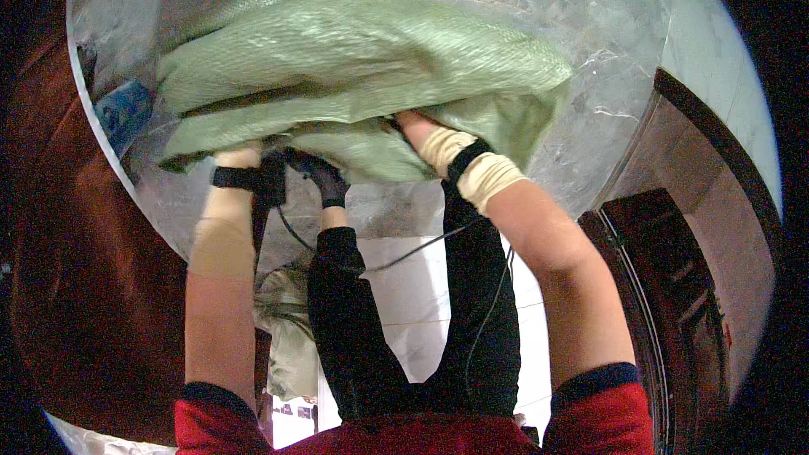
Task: Organizing and bagging white shoe insoles and outsoles in a manufacturing setting.
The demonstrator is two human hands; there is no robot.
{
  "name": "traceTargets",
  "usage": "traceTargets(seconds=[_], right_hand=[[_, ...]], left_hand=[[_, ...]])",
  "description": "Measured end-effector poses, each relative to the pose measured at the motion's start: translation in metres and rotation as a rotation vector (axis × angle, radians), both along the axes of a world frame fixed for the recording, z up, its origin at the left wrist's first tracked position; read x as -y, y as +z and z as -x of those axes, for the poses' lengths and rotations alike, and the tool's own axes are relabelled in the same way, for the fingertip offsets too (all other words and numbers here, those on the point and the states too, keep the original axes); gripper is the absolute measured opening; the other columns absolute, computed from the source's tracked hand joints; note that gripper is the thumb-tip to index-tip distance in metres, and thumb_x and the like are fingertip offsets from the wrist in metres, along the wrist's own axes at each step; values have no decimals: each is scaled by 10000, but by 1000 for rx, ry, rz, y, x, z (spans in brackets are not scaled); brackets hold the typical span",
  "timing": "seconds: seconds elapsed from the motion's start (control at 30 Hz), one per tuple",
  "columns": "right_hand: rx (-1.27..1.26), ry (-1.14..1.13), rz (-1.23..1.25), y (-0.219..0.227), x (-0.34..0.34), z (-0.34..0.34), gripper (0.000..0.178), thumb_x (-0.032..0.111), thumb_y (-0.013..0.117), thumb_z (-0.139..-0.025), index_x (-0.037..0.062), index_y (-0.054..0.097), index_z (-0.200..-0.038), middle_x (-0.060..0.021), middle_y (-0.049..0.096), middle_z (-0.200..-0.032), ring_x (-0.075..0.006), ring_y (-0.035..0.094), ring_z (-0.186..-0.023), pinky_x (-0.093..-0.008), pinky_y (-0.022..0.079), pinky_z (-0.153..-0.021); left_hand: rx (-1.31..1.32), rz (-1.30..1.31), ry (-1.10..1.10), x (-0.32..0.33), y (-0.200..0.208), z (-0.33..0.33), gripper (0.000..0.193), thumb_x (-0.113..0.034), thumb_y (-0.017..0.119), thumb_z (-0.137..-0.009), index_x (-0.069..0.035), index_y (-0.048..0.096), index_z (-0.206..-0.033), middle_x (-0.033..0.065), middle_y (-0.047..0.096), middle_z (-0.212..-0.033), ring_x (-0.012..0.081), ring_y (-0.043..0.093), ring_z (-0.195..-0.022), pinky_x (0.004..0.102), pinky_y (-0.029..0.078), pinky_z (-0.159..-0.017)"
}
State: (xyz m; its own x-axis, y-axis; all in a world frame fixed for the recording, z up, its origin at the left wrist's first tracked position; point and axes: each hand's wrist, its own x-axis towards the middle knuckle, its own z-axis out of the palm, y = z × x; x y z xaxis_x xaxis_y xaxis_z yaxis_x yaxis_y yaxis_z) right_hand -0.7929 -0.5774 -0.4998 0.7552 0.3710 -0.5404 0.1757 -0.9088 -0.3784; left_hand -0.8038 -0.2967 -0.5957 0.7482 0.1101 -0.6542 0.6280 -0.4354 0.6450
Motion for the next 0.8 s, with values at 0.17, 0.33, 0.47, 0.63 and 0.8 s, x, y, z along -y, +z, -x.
traceTargets(seconds=[0.17, 0.33, 0.47, 0.63, 0.8], right_hand=[[28, -38, -92, -21, -39, -43, 540, 261, 506, -880, 131, 379, -1389, -169, 468, -1335, -295, 490, -1192, -380, 386, -993], [41, -45, -80, -54, -3, -56, 549, 252, 515, -875, 133, 373, -1391, -170, 469, -1333, -296, 490, -1190, -381, 386, -992], [25, -60, -163, -73, -5, -56, 556, 245, 523, -871, 135, 368, -1394, -170, 470, -1331, -297, 491, -1189, -382, 387, -991], [43, -65, -195, -107, -10, -83, 565, 237, 532, -867, 137, 362, -1396, -171, 471, -1330, -299, 492, -1188, -383, 388, -990], [43, -66, -252, -123, -51, -122, 575, 229, 540, -862, 139, 356, -1399, -172, 472, -1328, -300, 492, -1186, -383, 389, -989]], left_hand=[[-5, -26, -54, 35, -2, -14, 262, -208, 636, -801, -33, 570, -984, 148, 633, -917, 250, 612, -811, 339, 489, -743], [-21, 52, -79, 19, -7, 11, 245, -194, 635, -794, -33, 565, -965, 144, 631, -899, 247, 610, -794, 337, 487, -730], [-63, 22, -105, 14, -17, 15, 231, -183, 634, -789, -34, 561, -950, 141, 629, -884, 244, 608, -780, 335, 485, -719], [-75, 56, -131, 43, -44, 16, 215, -169, 632, -783, -34, 556, -931, 137, 626, -866, 241, 606, -762, 333, 483, -705], [-104, 66, -151, 39, -45, 15, 199, -155, 631, -776, -34, 551, -912, 133, 624, -848, 238, 603, -745, 331, 481, -691]])
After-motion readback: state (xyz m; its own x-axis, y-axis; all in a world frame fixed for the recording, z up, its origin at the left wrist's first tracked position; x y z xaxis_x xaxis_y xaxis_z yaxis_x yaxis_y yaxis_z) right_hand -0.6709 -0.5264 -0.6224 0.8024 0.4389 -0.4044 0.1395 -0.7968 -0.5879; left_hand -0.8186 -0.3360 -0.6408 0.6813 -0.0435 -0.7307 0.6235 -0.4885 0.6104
